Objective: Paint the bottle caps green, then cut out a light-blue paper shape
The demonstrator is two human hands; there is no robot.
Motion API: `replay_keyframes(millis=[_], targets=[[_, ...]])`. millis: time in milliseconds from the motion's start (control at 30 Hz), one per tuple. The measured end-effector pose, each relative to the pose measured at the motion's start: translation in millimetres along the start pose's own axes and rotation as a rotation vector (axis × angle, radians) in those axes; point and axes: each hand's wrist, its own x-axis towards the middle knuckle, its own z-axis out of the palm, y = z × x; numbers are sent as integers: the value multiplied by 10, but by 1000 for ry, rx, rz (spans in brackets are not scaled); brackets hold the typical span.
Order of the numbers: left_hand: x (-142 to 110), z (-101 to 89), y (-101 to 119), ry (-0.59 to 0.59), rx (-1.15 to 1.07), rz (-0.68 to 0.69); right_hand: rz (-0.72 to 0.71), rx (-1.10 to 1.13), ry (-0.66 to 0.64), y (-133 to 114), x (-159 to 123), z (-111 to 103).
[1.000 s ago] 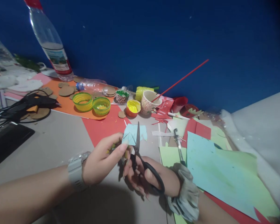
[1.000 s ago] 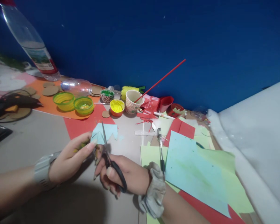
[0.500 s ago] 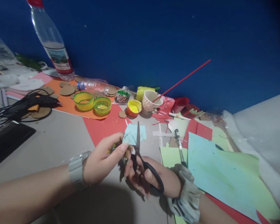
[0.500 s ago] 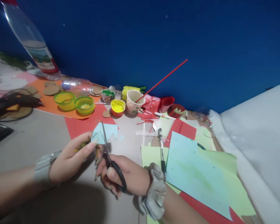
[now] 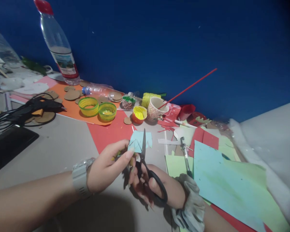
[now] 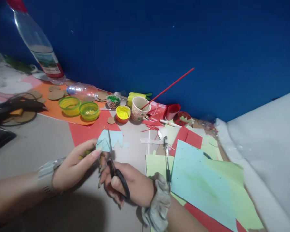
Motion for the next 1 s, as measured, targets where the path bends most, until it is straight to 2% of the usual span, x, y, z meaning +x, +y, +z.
replay_keyframes(millis=[333,633,1000], targets=[[-17,-9,-5,6,23,5,-5,25,22,22,7,6],[-4,3,27,23,33,-1,20,63,35,240,21,-67],[0,8,12,36,52,27,-26,-21,63,39,20,13]])
